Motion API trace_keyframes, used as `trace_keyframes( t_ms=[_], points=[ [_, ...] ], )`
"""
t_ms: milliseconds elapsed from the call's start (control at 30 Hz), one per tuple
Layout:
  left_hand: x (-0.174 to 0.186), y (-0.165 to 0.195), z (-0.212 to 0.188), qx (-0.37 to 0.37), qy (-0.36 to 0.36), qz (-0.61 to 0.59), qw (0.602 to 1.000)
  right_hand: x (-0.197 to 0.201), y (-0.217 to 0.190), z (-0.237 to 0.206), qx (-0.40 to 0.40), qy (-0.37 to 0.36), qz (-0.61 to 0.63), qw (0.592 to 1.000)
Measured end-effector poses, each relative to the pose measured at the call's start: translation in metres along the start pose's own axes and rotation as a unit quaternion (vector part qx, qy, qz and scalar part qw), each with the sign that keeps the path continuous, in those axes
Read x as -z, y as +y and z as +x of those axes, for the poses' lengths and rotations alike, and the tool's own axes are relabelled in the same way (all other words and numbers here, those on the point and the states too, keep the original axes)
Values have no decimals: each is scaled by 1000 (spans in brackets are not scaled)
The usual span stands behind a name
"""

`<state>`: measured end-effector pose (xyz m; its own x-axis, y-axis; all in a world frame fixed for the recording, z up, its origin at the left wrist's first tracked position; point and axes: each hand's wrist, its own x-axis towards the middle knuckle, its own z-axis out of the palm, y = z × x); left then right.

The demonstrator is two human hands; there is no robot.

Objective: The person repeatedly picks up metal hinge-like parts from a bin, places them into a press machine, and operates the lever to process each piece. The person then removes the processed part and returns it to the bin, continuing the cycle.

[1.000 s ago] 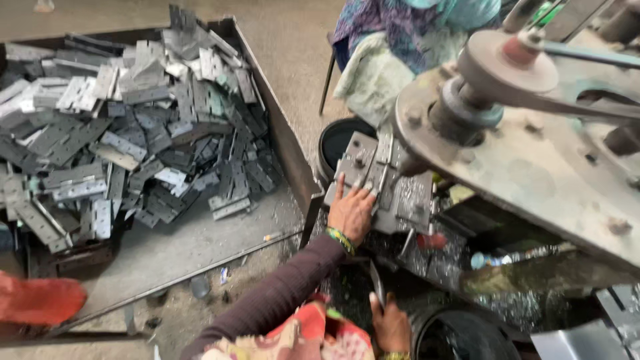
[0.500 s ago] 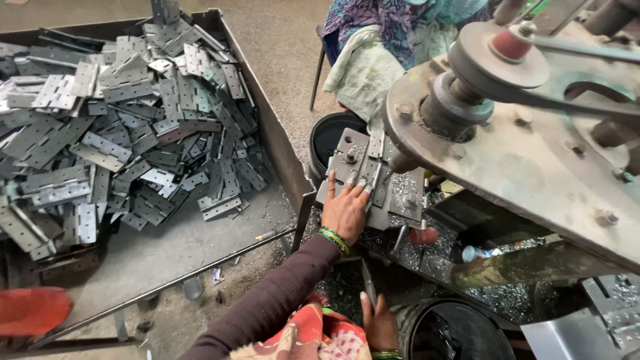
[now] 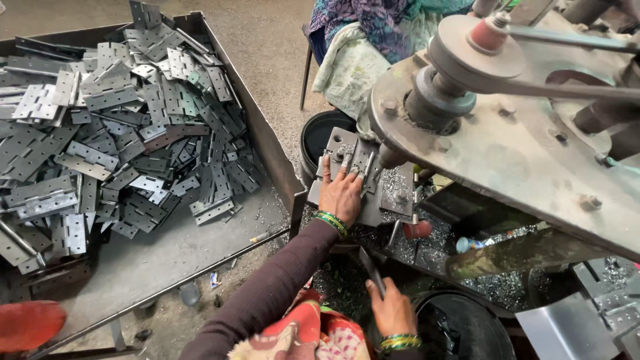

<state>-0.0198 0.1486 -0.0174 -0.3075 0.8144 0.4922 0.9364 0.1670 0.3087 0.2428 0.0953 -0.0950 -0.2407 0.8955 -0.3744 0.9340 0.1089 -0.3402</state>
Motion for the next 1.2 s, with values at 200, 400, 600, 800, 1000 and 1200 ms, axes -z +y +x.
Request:
trace_keyframes(
  t_ms=[200, 400, 600, 800, 1000, 1200],
  points=[
    [-8, 0, 0, 15, 10, -33, 999, -69, 25, 4, 53, 67, 52, 995],
    [-12, -3, 6, 3, 59, 28, 998, -32, 20, 14, -27, -45, -8, 999],
    [-22, -3, 27, 37, -85, 20, 995, 4, 1, 1, -2, -18, 40, 999],
    [-41, -10, 23, -3, -5, 41, 999, -53, 22, 1, -8, 8, 77, 997],
    [-42, -14, 18, -1, -48, 79, 996, -24, 17, 9, 64, 60, 41, 995],
    [-40, -12, 21, 9, -133, 115, 984, 6, 6, 5, -7, -18, -8, 1000]
  ],
)
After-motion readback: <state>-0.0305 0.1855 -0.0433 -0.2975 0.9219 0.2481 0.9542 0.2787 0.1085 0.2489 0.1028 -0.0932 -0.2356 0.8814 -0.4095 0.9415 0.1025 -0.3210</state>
